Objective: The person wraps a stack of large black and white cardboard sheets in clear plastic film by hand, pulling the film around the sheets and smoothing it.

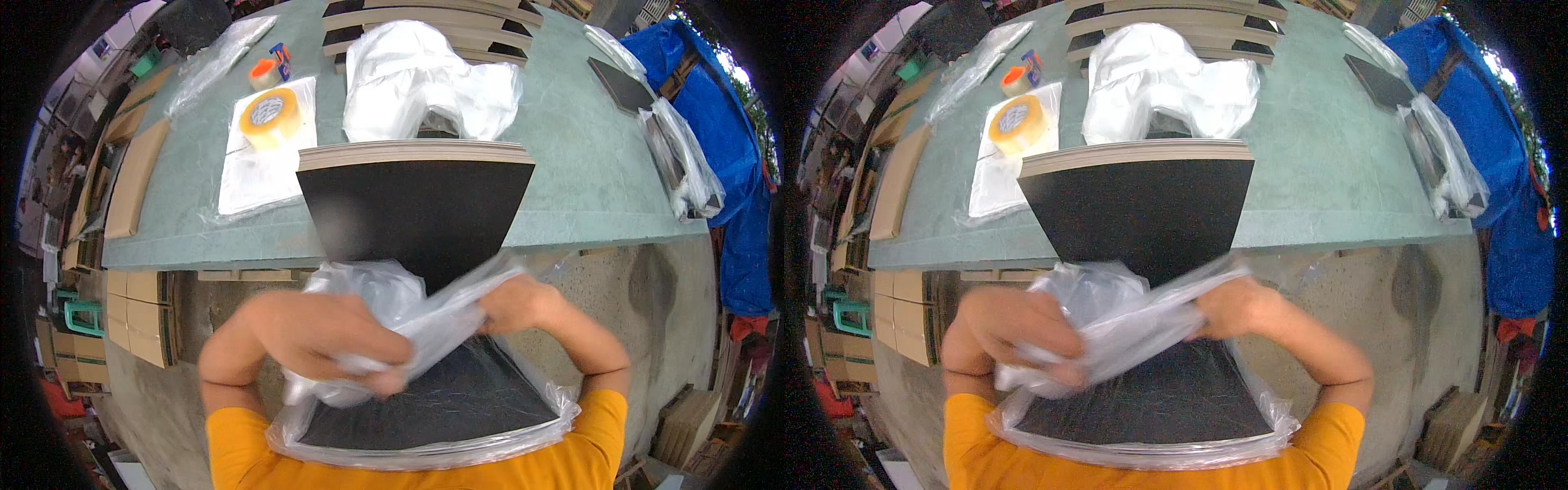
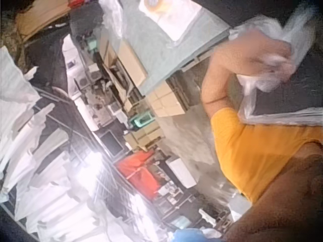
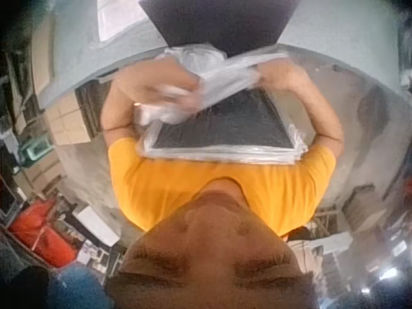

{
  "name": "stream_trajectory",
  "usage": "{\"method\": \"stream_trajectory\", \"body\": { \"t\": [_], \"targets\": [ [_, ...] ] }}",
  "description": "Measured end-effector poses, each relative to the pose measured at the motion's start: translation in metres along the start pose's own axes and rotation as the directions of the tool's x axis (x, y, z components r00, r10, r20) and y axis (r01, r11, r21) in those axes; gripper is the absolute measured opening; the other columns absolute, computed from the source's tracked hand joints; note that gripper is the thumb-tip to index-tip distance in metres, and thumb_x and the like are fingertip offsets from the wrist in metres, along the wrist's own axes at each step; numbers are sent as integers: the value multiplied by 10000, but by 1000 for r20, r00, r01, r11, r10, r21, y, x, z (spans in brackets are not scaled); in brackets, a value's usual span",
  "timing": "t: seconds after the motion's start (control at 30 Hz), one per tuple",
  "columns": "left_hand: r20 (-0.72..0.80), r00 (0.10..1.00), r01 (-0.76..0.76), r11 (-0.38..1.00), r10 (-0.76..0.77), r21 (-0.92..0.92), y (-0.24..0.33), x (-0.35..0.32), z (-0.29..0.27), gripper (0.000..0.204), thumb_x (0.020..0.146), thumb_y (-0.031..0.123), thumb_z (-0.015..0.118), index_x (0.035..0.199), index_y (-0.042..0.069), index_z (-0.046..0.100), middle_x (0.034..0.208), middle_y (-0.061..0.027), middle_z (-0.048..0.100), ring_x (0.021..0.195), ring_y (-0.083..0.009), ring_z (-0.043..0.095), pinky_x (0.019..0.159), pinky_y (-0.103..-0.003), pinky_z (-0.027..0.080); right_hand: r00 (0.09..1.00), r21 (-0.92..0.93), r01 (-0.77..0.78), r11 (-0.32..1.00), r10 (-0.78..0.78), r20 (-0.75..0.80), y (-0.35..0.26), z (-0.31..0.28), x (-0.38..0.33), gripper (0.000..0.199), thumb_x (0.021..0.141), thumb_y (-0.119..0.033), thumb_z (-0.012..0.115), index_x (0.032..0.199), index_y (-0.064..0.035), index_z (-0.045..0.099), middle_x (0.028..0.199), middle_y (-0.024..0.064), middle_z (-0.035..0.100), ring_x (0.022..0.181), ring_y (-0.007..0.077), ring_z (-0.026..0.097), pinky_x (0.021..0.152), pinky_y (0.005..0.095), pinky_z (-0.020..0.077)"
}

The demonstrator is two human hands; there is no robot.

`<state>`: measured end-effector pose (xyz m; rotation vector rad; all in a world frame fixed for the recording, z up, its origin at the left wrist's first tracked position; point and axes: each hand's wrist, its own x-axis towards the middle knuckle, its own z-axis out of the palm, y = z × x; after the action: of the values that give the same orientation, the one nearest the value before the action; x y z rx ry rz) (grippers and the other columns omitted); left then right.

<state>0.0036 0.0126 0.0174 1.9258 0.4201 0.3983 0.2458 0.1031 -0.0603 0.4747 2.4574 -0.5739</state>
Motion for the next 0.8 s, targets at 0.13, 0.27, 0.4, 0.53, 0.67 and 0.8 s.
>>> {"method": "stream_trajectory", "body": {
  "t": [0.13,0.27,0.4,0.53,0.67,0.8],
  "targets": [
    [-435,752,637,375,-496,674,-71,-20,61,165,665,71,574,826,37,572,620,-109,591,589,-248,605,503,-361,472,951,-582,-150,799,-45,-307,10,22,-9,250,723,-240,537,880,-79,647,898,124,622,989,283,534,1001,529,143],
    [-445,646,671,182,-620,719,-85,-25,67,69,666,74,558,716,43,594,581,-100,577,569,-214,604,465,-337,463,987,-614,-78,786,147,63,-21,5,-9,247,737,-195,499,916,-97,639,992,123,596,992,242,534,1014,514,135],
    [-237,923,356,444,-302,822,-51,-6,81,109,671,141,526,667,51,588,800,-96,588,692,-175,570,498,-255,431,806,-493,-285,822,-73,-587,28,47,8,378,771,-236,450,1116,-103,532,1109,87,544,1040,260,491,983,576,162],
    [132,990,-140,419,46,897,-39,5,92,158,692,164,510,671,31,592,985,-145,550,593,-193,560,495,-259,458,789,-431,-137,892,-165,-592,43,38,4,361,739,-225,472,1078,-112,526,990,77,569,932,261,525,986,566,177],
    [-285,781,552,400,-555,732,-64,-18,44,148,664,126,538,764,20,566,834,-130,565,584,-217,563,498,-284,476,879,-422,-187,887,-40,-475,27,37,2,222,659,-159,546,849,-63,609,771,118,601,786,261,570,921,468,314],
    [-531,787,600,188,-313,778,-71,-45,51,232,660,118,544,879,41,534,705,-90,530,688,-194,559,499,-284,468,964,-291,-126,948,49,-260,16,3,-18,123,632,-120,583,713,-41,632,681,134,599,693,276,593,722,378,454]
  ]
}}
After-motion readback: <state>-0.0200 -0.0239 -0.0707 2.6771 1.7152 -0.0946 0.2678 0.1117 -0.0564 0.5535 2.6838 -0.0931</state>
